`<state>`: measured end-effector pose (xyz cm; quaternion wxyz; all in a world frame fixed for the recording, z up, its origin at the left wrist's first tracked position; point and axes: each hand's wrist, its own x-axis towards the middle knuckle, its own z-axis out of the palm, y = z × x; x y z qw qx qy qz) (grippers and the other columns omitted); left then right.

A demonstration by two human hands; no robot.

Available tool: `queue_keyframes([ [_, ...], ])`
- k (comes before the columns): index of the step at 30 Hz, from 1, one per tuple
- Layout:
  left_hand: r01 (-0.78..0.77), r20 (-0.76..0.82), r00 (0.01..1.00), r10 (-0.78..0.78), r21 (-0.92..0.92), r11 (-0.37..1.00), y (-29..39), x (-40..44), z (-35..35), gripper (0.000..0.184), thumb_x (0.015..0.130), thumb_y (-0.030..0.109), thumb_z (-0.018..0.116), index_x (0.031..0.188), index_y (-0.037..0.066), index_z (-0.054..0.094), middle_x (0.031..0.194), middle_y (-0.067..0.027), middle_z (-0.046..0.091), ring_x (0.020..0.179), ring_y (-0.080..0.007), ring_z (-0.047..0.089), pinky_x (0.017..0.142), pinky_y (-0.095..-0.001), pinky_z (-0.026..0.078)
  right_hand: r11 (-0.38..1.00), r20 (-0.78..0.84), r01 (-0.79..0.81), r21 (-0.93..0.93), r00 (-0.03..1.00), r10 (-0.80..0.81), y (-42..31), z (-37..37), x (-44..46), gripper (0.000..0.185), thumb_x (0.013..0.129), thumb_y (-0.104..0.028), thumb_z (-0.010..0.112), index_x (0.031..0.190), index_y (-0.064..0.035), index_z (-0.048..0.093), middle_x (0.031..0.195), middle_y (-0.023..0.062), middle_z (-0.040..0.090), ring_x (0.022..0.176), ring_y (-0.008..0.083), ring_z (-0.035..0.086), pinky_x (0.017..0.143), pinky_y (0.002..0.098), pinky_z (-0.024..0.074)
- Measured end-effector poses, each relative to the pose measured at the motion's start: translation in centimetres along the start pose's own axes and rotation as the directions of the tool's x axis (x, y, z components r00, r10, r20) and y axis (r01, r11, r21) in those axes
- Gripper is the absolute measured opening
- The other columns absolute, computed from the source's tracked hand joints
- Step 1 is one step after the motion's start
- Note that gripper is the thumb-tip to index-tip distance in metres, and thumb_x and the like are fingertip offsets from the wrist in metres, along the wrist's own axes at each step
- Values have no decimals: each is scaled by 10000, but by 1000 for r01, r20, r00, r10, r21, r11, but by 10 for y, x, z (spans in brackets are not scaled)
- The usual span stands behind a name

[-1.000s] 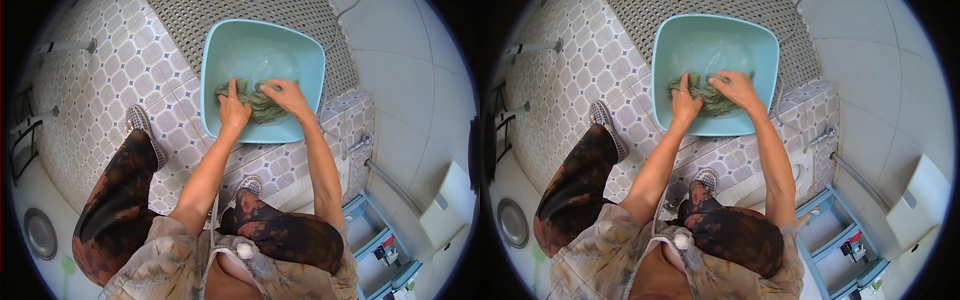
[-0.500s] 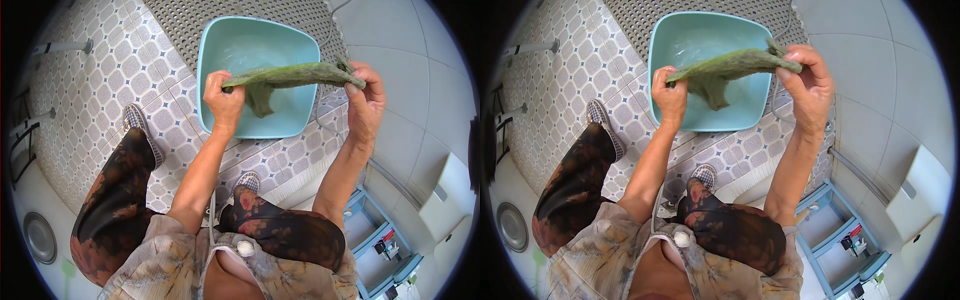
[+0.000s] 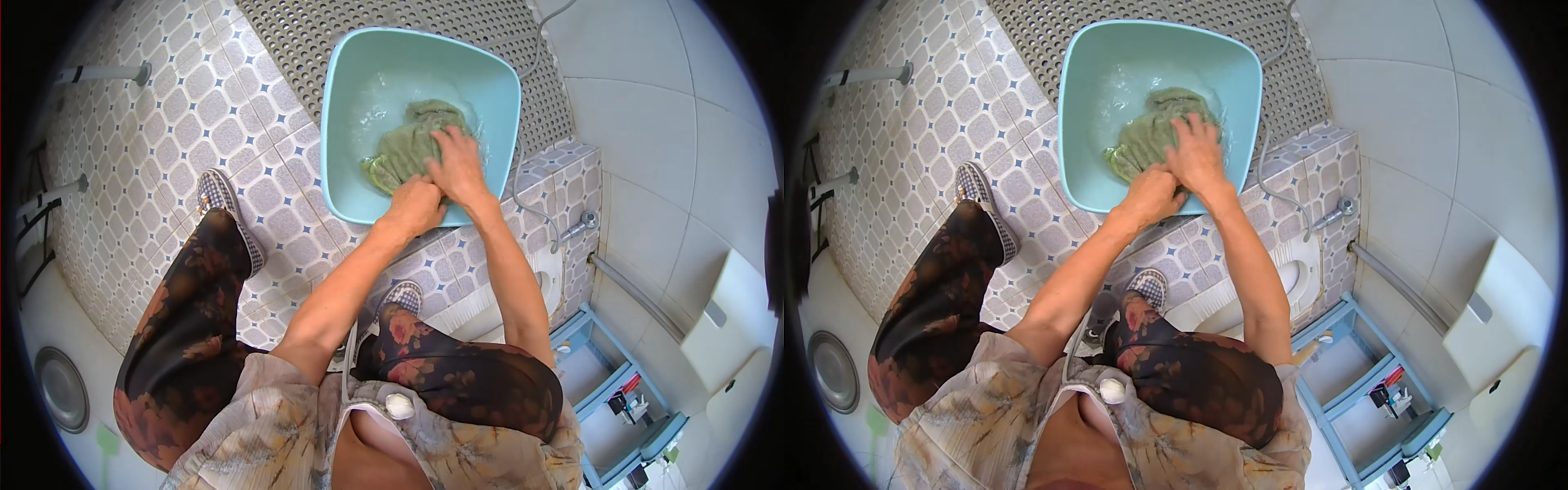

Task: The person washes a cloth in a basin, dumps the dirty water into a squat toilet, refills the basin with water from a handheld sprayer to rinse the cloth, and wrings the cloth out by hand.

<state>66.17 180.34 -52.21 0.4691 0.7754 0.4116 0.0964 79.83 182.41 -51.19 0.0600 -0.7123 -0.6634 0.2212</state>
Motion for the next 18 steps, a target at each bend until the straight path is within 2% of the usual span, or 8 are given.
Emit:
queue_keyframes([
  [4,99,257,960,-107,46,994,-7,6,-2,256,784,191,654,993,48,689,976,-146,664,921,-355,619,830,-443,489,964,0,-60,-260,998,62,-2,7,-8,510,759,-142,651,1257,-111,548,1359,195,431,1220,419,410,979,475,406],
  [6,260,155,960,-235,-173,950,-4,9,-18,271,795,212,640,997,39,691,989,-174,665,953,-363,609,844,-447,483,962,-54,-91,-258,995,80,10,14,-5,471,763,-114,634,1230,-132,574,1360,207,436,1229,409,422,982,469,410],
  [9,294,-298,881,-368,-265,918,-14,12,-21,345,817,265,625,1048,13,671,1060,-208,653,1016,-347,600,873,-430,475,985,-60,-104,139,992,113,32,30,-2,424,764,-55,600,1182,-126,608,1232,236,543,1130,396,521,950,453,438],
  [10,286,-493,784,-376,-251,925,-19,16,-19,379,826,287,621,1072,2,661,1092,-218,647,1039,-338,597,883,-420,473,909,-16,-204,364,974,225,30,23,-1,389,775,10,530,1145,-70,619,1033,175,646,931,305,629,848,386,501],
  [11,335,-438,753,-490,-385,860,-22,21,-20,423,832,326,619,1119,17,642,1132,-215,625,1084,-343,569,918,-414,452,730,83,-301,614,944,320,20,12,-2,373,778,14,512,1128,-55,622,992,146,651,889,269,631,814,365,508],
  [13,415,-283,678,-678,-614,671,-30,32,-24,514,843,405,613,1211,46,603,1212,-210,580,1174,-353,513,987,-402,411,164,338,-426,890,856,390,-6,-9,-6,347,786,23,477,1095,-25,628,910,88,660,806,197,634,746,324,523],
  [16,310,239,777,-582,-951,23,-29,37,-42,817,827,476,637,1452,63,310,1342,-185,467,1184,-290,503,980,-397,420,36,312,-333,942,912,267,-48,-32,-13,296,797,-1,473,1050,-7,624,928,43,643,781,115,598,687,274,511],
  [18,303,434,796,-423,-890,-341,-45,44,-39,946,813,428,666,1512,83,129,1424,-182,374,1144,-294,527,964,-417,440,283,263,-316,905,941,212,-75,-47,-17,266,788,-35,505,1028,-16,618,903,62,648,750,139,600,680,285,504],
])
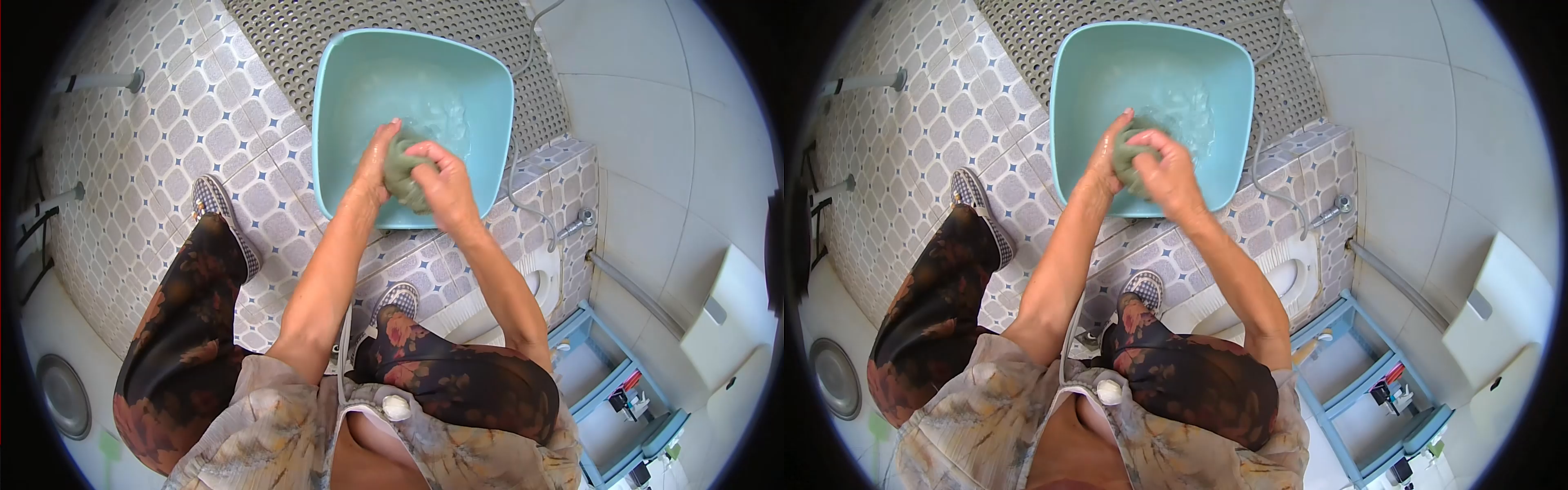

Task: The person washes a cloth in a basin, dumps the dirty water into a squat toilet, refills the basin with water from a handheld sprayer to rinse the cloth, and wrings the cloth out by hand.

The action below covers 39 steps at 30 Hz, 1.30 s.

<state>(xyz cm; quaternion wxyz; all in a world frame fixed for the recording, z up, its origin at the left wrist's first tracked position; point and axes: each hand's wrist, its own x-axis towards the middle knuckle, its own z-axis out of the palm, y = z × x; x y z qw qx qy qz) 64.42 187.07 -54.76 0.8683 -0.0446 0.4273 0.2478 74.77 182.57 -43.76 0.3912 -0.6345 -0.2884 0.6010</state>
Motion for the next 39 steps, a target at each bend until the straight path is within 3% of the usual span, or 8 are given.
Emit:
queue_keyframes([
  [3,-60,-113,991,69,84,995,16,-32,25,391,873,284,649,1185,58,586,1268,-145,528,1157,-248,533,1002,-355,433,902,105,293,-319,956,-273,-13,23,-16,185,782,-61,553,956,-21,601,887,72,636,758,159,615,699,314,506],
  [7,-548,400,810,429,258,795,4,-43,-9,340,873,34,561,1212,32,579,1347,-149,487,1222,-246,497,1050,-345,405,701,147,399,-591,908,-393,-30,56,-34,113,778,-117,613,855,-39,586,842,111,605,738,252,632,686,381,512],
  [9,-548,324,826,461,273,790,-1,-48,2,292,915,122,538,1182,9,576,1254,-122,537,1134,-208,537,967,-338,441,542,160,400,-739,886,-435,-27,62,-31,120,812,-167,637,843,-62,587,827,110,605,666,330,623,590,409,512],
  [16,-297,406,758,511,-482,824,-61,41,-36,287,950,229,497,1102,4,591,977,-71,626,870,-177,612,749,-305,514,411,59,329,-850,836,-546,12,38,17,220,915,-283,547,833,-82,580,754,167,630,631,366,621,543,435,511],
  [20,-30,-93,995,22,-80,996,-3,-31,43,297,941,258,499,1027,-5,609,915,-84,627,796,-193,608,686,-326,509,383,-84,111,-917,885,-458,31,-17,62,272,955,-291,457,846,-65,562,726,195,626,658,415,618,619,496,506],
  [27,-246,-370,883,290,162,956,-7,-33,37,466,924,303,545,1270,-5,504,1103,-158,599,1049,-257,572,921,-381,443,397,-225,-59,-916,894,-388,62,-70,79,272,926,-272,542,1049,-29,556,1058,236,593,960,402,567,756,474,503],
  [30,-256,-455,632,627,641,723,-12,-32,31,607,917,317,550,1427,48,360,1337,-202,462,1254,-302,441,1039,-382,351,74,-27,22,-997,793,-608,81,-59,61,443,892,-230,595,1291,-81,474,1212,246,470,1076,400,458,835,478,479],
  [39,-29,-313,948,58,94,995,-1,-34,31,717,918,364,540,1502,116,206,1388,-185,409,1251,-358,445,1035,-395,390,665,-79,127,-736,959,-271,61,-36,43,362,777,-167,678,1128,-131,598,1006,202,552,921,373,579,778,424,507],
])
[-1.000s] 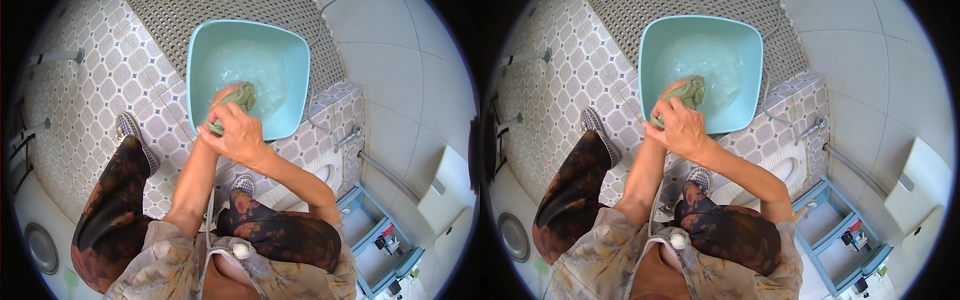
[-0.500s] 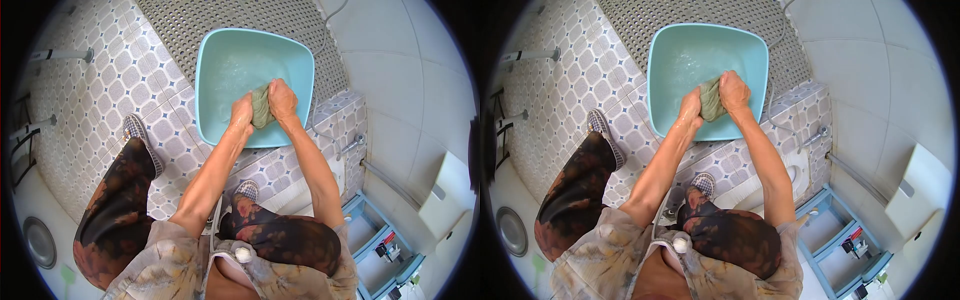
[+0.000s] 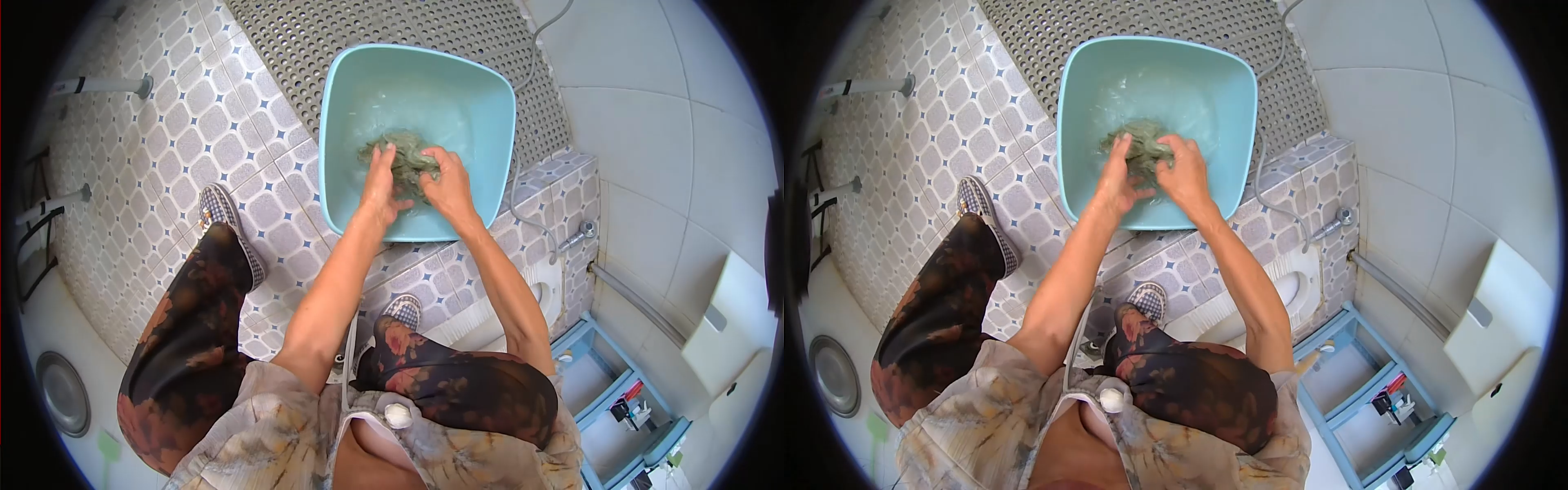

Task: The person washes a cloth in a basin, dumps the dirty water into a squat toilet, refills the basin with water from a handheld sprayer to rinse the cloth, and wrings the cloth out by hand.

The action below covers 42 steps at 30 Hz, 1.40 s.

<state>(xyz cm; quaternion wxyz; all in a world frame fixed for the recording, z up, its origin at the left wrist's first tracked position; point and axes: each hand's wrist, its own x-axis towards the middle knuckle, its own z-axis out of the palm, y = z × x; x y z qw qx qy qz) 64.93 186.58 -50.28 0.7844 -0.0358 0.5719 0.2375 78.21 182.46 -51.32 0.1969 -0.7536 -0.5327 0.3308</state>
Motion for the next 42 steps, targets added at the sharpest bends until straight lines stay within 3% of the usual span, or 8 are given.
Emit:
queue_keyframes([
  [3,188,352,930,-102,-220,957,-2,50,-28,595,920,408,558,1428,176,354,1329,-152,463,1113,-349,547,904,-436,499,983,26,176,61,984,-178,-72,-18,-25,263,757,-185,698,1001,-111,630,925,171,568,833,355,605,729,431,512],
  [13,-490,477,760,442,-27,871,-24,4,-34,379,916,245,583,1257,97,509,950,-44,556,851,-169,566,781,-302,500,864,55,452,-222,891,-452,-120,3,-50,182,836,-249,647,816,-71,617,798,135,572,678,322,631,556,415,522],
  [17,-69,576,592,564,-661,747,-52,18,-21,230,964,266,481,1079,90,575,952,-30,589,859,-155,577,764,-295,507,897,-77,374,-234,913,-401,-102,10,-29,219,869,-253,586,774,-56,599,722,150,596,626,339,619,541,425,509],
  [19,169,622,774,117,-381,909,-47,64,-40,216,971,264,457,1018,95,583,952,-21,607,850,-160,585,752,-299,512,918,-106,309,-249,933,-343,-89,10,-16,238,886,-248,547,755,-55,594,714,172,612,627,356,620,555,439,510],
  [25,64,264,964,-22,-152,986,-18,14,-1,189,940,245,502,969,88,603,906,-30,626,776,-172,596,698,-316,511,944,-162,89,-318,976,-146,-22,-1,24,283,913,-250,460,784,-62,628,740,213,638,713,385,640,619,472,524],
  [34,-227,-328,915,234,60,972,-12,-20,14,449,870,272,564,1243,22,554,1180,-189,557,1080,-279,550,889,-382,457,904,-218,-68,-422,976,-28,34,-4,10,286,930,-234,512,1151,-57,558,1107,224,565,998,397,541,783,505,488],
  [38,-371,-289,811,508,415,830,-32,33,-21,626,841,265,585,1413,76,416,1348,-247,425,1239,-369,434,1031,-422,350,759,140,225,-611,974,-177,19,17,-15,519,898,-264,582,1364,-114,407,1257,228,441,1126,405,433,805,523,477],
  [42,-399,-188,830,525,456,795,-35,40,-33,665,859,293,570,1455,91,355,1367,-235,418,1261,-389,417,1045,-422,343,861,-85,-75,-504,996,37,25,11,4,570,824,-179,647,1351,-159,429,1196,235,479,1077,396,490,823,495,484],
])
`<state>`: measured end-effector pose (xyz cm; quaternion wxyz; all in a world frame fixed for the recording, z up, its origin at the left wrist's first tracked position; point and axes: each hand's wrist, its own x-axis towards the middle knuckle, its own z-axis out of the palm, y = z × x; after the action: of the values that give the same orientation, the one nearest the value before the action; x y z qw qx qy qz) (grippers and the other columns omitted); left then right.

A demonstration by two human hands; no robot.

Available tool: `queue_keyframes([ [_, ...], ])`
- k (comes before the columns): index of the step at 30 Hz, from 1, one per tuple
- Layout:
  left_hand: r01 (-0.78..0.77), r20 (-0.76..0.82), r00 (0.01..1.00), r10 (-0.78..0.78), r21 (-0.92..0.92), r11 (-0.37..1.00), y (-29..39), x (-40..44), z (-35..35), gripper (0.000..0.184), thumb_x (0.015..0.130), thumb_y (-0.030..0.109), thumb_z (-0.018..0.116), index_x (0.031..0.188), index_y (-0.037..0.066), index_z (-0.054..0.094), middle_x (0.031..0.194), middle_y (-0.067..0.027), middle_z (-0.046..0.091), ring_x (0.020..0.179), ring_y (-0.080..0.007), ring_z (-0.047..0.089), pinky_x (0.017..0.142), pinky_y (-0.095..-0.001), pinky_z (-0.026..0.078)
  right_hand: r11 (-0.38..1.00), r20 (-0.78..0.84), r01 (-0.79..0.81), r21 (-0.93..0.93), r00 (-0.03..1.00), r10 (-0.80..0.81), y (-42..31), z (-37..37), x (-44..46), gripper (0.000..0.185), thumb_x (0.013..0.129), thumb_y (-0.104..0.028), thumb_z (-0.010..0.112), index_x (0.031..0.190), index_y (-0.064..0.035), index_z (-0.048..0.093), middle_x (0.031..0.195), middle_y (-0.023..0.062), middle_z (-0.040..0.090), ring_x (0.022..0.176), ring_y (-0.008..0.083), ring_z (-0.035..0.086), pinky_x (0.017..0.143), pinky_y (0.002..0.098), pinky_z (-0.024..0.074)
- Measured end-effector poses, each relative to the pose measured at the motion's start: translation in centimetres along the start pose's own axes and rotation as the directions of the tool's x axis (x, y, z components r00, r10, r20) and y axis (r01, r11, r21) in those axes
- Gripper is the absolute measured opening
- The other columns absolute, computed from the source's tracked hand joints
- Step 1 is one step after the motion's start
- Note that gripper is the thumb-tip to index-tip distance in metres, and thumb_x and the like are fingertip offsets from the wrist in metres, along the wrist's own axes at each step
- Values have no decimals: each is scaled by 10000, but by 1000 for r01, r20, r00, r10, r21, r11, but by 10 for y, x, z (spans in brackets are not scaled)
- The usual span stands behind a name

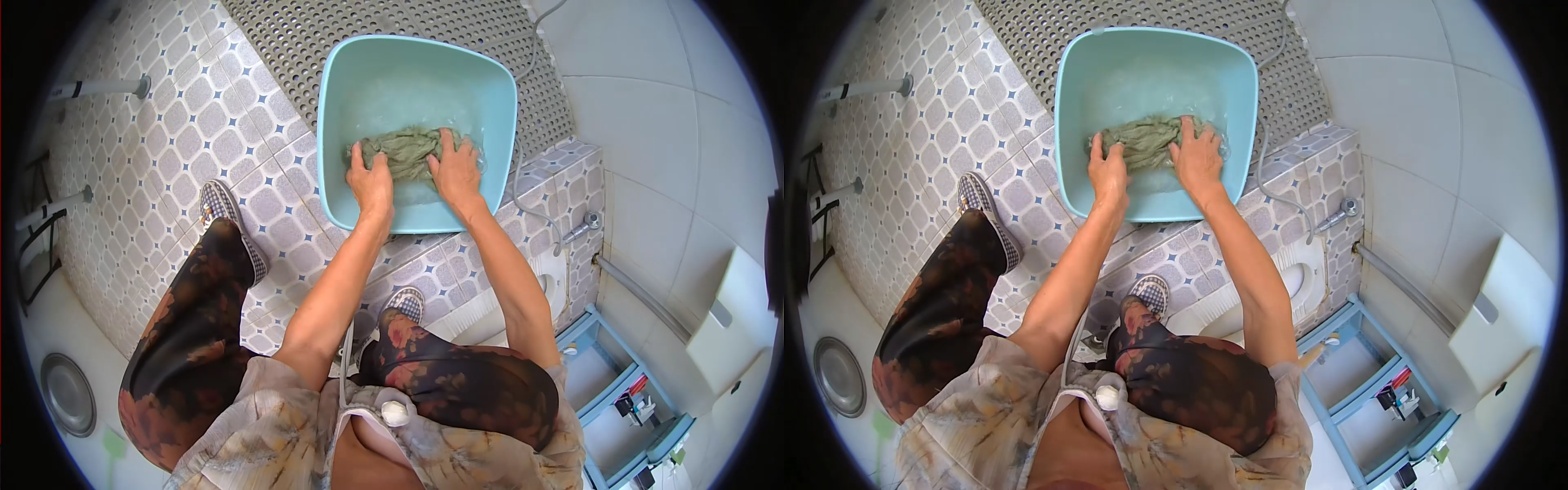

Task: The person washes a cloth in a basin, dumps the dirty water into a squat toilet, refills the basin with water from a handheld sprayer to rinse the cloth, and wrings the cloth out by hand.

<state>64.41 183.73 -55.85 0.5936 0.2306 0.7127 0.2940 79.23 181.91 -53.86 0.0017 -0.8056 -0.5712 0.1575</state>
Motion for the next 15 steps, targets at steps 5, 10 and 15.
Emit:
queue_keyframes([
  [5,428,341,878,-337,-244,870,43,-18,-2,573,926,428,518,1393,108,435,1288,-136,518,1110,-281,538,879,-499,476,875,105,39,482,989,-102,-20,-39,-5,389,762,-137,650,1142,-116,573,969,189,533,878,378,561,783,429,491],
  [10,768,816,534,-220,-361,529,25,21,-15,448,904,507,524,1100,108,577,1079,-143,609,914,-284,616,824,-426,507,795,14,236,559,956,-293,-90,-99,-47,188,718,-151,670,894,-103,624,895,141,523,796,340,577,689,436,493],
  [15,350,644,765,-23,-385,854,68,-27,-25,310,922,314,605,1113,72,570,1002,-111,623,863,-229,604,782,-323,519,748,-232,532,398,847,-479,-120,-96,-67,170,718,-240,716,751,-108,615,867,130,526,792,286,585,591,402,502],
])
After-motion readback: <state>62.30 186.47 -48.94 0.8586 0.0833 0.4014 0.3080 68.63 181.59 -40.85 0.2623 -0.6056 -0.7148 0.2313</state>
